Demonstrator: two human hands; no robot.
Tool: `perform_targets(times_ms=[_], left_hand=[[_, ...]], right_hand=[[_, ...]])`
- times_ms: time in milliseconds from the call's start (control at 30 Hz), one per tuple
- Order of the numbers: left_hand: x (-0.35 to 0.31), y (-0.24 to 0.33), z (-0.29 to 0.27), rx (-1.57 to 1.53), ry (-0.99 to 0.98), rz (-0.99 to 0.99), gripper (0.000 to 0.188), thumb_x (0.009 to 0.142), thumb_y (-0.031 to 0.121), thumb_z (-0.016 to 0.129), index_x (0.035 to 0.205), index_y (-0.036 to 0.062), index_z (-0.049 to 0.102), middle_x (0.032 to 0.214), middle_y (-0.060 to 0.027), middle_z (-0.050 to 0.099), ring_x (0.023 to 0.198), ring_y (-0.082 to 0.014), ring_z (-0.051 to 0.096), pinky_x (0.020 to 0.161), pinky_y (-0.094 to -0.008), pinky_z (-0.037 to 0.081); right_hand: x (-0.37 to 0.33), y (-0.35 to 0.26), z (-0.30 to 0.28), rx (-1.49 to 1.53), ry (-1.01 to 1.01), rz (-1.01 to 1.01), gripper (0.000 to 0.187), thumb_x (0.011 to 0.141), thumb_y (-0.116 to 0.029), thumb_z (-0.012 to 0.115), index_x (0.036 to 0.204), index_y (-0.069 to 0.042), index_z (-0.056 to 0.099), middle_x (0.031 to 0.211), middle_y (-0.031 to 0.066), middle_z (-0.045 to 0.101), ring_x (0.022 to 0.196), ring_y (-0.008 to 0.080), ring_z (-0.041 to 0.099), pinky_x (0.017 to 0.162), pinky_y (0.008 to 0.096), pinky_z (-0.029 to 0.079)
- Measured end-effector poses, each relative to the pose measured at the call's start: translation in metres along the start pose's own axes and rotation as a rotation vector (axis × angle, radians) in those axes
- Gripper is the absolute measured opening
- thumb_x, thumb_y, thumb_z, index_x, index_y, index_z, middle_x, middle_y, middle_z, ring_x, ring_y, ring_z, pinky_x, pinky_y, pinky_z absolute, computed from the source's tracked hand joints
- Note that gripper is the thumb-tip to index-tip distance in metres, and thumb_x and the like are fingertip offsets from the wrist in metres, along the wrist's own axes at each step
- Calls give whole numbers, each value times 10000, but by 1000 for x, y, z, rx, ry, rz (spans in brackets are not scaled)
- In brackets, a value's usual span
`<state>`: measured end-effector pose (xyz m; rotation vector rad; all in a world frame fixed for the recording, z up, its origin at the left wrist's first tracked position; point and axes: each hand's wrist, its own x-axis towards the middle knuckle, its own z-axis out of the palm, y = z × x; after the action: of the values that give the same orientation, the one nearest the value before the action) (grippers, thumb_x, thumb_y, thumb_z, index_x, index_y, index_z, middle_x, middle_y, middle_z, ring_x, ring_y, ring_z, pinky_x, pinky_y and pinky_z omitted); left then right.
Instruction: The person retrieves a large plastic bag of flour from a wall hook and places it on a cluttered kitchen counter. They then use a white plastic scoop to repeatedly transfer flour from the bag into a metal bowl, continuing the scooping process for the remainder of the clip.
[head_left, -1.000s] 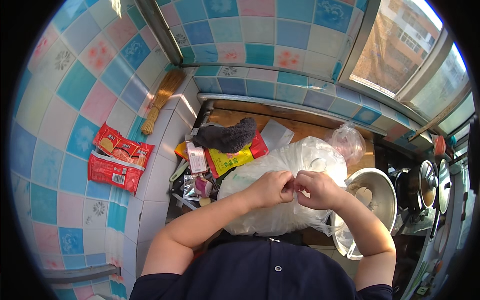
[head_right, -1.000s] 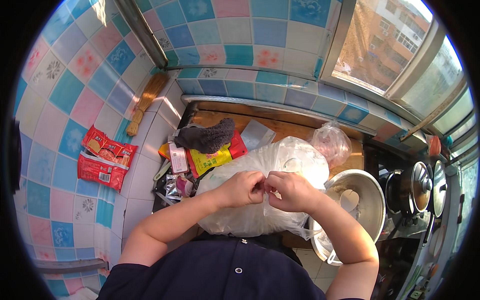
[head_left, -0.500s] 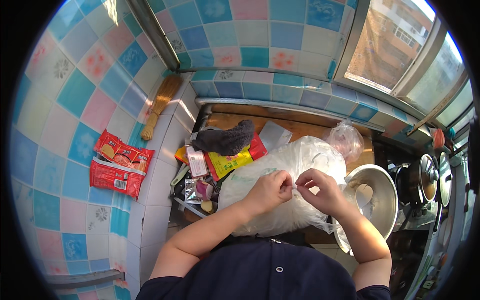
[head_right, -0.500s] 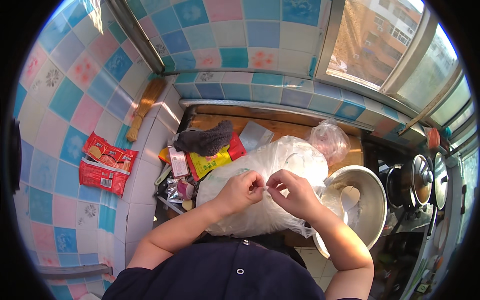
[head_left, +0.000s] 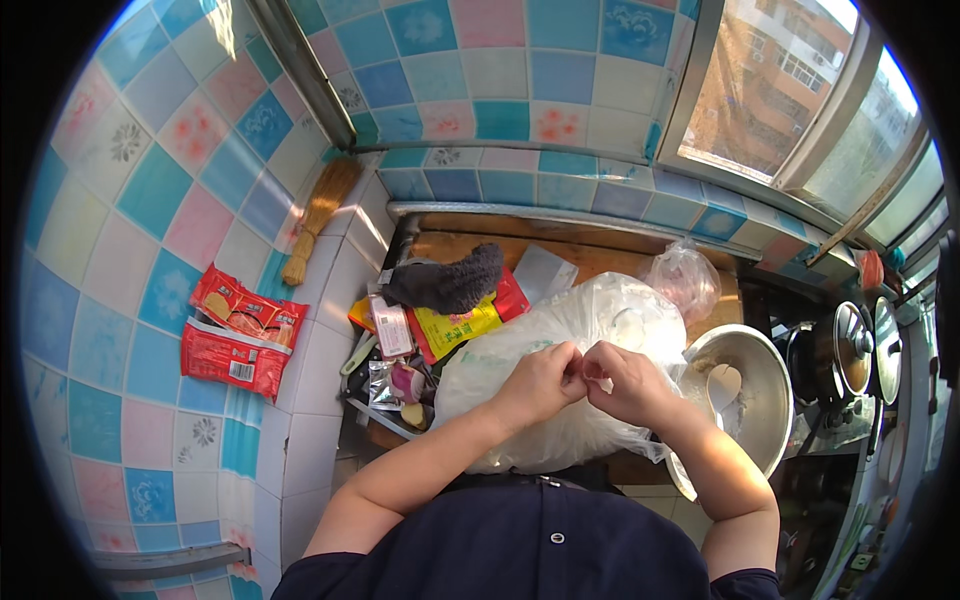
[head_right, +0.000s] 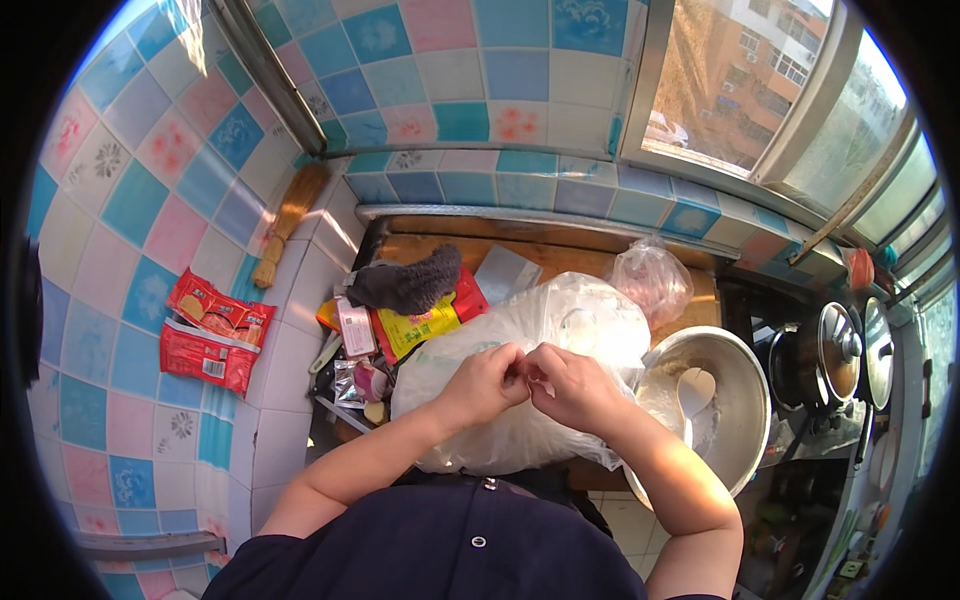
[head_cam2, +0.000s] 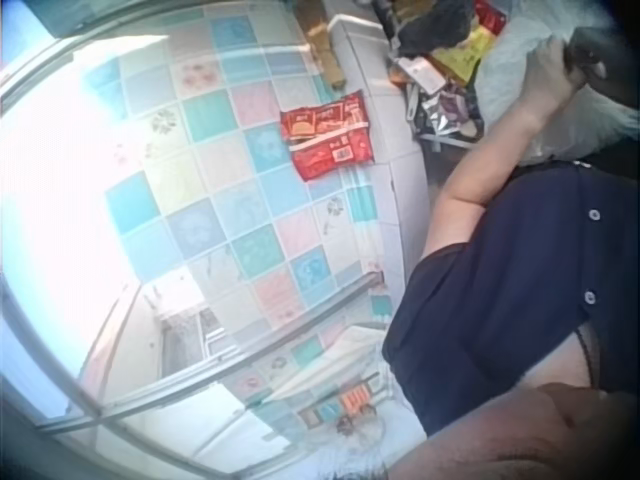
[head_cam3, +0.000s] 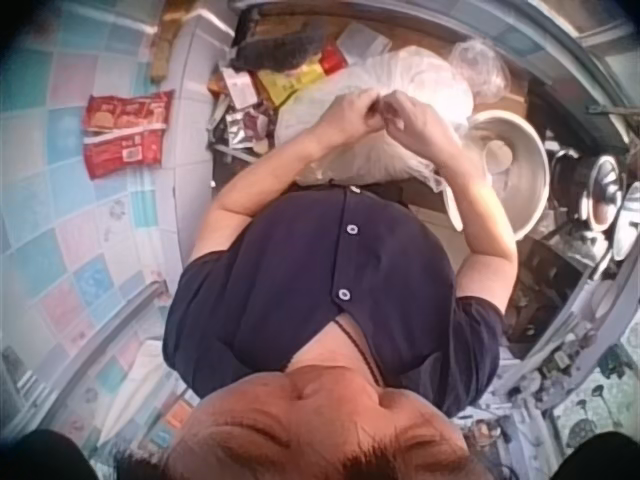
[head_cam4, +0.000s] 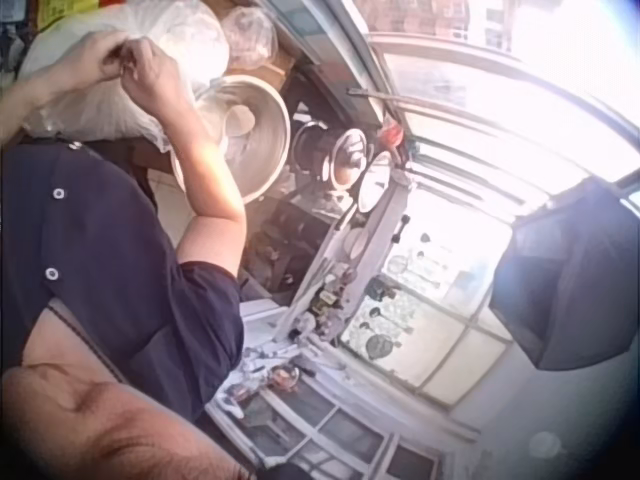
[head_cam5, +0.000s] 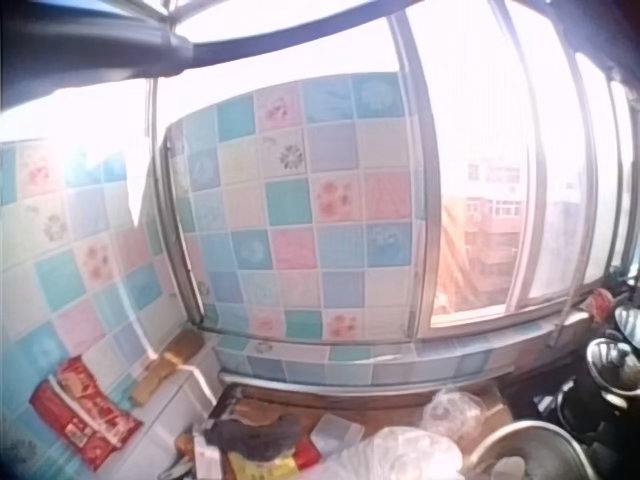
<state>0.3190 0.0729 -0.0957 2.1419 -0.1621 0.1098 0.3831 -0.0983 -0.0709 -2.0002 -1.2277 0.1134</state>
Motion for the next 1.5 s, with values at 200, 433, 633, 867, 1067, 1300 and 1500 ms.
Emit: perform_targets(times_ms=[200, 433, 633, 867, 1067, 1300, 1500], left_hand=[[-2, 8, -14, -95, 23, -77, 181, 788, 104, 660, 910, 48, 539, 833, -82, 611, 767, -212, 613, 700, -325, 490], [5, 13, -20, 93, -17, 93, 199, 778, 82, 656, 931, 60, 531, 861, -90, 616, 809, -257, 626, 698, -355, 492], [4, 22, -14, 178, 53, 206, 249, 763, 54, 639, 970, 58, 499, 854, -107, 618, 796, -282, 630, 676, -376, 496], [9, 2, -5, 23, -40, 126, 292, 741, 57, 631, 975, 51, 456, 828, -130, 608, 758, -327, 618, 658, -403, 495], [7, -5, -3, -29, -83, 50, 310, 750, 71, 623, 985, 41, 423, 800, -147, 607, 744, -342, 619, 664, -407, 495], [5, -8, -6, 67, -130, 53, 307, 764, 63, 616, 990, 46, 409, 823, -140, 618, 751, -321, 627, 677, -392, 498], [4, -10, -9, 81, -144, 87, 327, 777, 84, 623, 990, 45, 377, 829, -169, 619, 777, -368, 621, 677, -414, 496]], right_hand=[[-7, 13, 11, 136, 133, 51, 239, 717, -4, 651, 889, -47, 490, 788, 107, 608, 712, 293, 638, 612, 352, 520], [-6, 14, 12, 114, 130, 23, 233, 717, -9, 656, 869, -48, 484, 779, 105, 608, 712, 299, 638, 601, 366, 510], [-4, 15, 9, 81, 136, 18, 232, 714, -12, 658, 859, -45, 479, 775, 112, 611, 710, 305, 639, 599, 368, 513], [-6, 17, 7, 64, 87, 45, 227, 729, -30, 676, 877, -44, 505, 801, 112, 625, 736, 298, 647, 661, 351, 540], [-5, 16, 1, 220, 6, 127, 226, 759, -36, 630, 935, -28, 488, 836, 141, 642, 737, 306, 654, 639, 364, 522], [9, 4, -18, 242, -164, 165, 239, 790, -50, 622, 984, -21, 486, 857, 105, 655, 724, 214, 667, 655, 314, 531], [5, 5, -1, 53, 8, -86, 269, 756, -50, 653, 977, -36, 500, 798, 99, 644, 697, 249, 658, 608, 335, 532]])
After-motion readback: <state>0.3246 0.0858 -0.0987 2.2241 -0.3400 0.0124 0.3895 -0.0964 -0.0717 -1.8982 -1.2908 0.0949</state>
